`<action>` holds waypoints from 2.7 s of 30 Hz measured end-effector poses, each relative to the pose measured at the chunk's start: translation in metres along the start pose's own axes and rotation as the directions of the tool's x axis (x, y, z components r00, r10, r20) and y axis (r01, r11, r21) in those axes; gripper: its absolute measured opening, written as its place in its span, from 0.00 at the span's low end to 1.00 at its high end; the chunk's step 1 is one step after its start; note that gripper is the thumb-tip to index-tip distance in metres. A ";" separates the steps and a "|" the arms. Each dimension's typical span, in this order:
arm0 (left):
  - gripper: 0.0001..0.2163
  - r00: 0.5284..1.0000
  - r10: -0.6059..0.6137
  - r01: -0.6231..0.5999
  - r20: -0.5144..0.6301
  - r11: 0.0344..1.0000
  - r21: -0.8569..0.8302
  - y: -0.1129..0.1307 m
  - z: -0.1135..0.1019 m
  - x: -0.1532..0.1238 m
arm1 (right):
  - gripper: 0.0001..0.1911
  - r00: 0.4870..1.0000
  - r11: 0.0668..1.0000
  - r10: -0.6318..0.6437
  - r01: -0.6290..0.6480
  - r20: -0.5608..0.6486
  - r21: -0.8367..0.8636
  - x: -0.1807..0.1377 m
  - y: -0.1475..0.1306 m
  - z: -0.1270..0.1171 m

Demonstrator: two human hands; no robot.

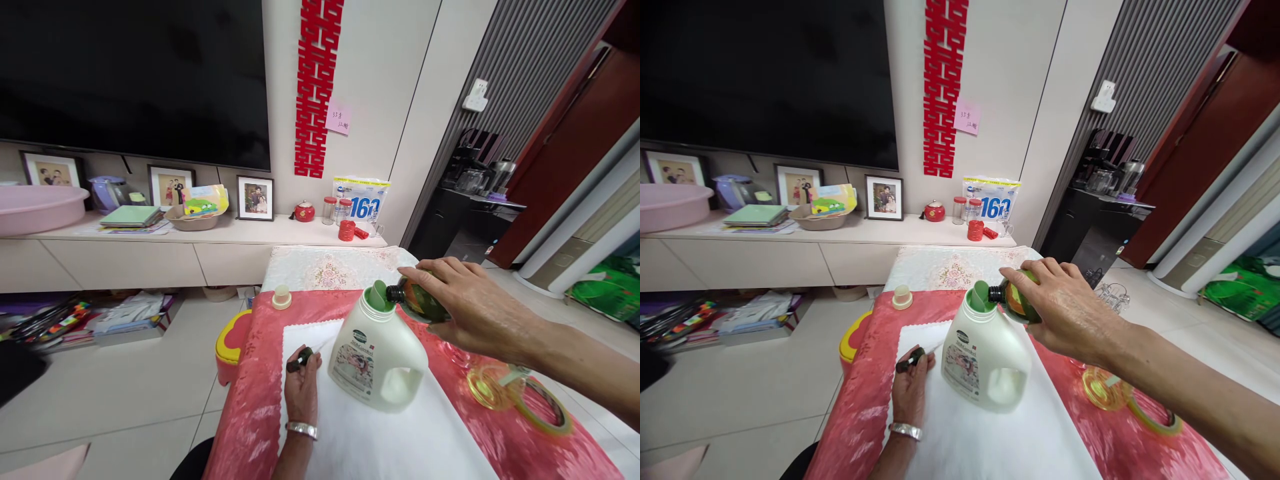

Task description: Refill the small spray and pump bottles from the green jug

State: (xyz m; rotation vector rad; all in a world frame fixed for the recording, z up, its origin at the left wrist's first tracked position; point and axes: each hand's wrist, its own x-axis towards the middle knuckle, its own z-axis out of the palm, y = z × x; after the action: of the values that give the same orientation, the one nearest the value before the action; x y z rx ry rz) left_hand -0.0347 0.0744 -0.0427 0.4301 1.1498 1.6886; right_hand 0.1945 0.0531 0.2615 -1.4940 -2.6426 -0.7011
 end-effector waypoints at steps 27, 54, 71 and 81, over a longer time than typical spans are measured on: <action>0.29 1.000 0.026 -0.026 -0.006 1.000 -0.012 -0.002 0.000 0.001 | 0.38 1.000 0.999 -0.006 0.006 -0.003 -0.044 0.002 -0.001 -0.005; 0.29 1.000 0.018 -0.018 -0.013 1.000 -0.003 -0.002 0.000 0.001 | 0.41 0.999 0.995 -0.024 0.021 -0.032 -0.093 0.006 0.000 -0.009; 0.29 1.000 0.016 -0.016 -0.002 1.000 0.003 -0.006 -0.002 0.002 | 0.41 0.999 0.995 -0.023 0.019 -0.035 -0.102 0.007 0.000 -0.009; 0.30 1.000 0.012 -0.012 0.008 1.000 0.006 -0.004 -0.001 0.003 | 0.40 0.999 0.993 -0.019 0.014 -0.040 -0.114 0.008 0.000 -0.008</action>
State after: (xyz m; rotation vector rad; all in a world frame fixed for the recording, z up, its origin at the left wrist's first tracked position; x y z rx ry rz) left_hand -0.0346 0.0764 -0.0477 0.4475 1.1486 1.6928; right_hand 0.1891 0.0563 0.2703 -1.4680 -2.6289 -0.8873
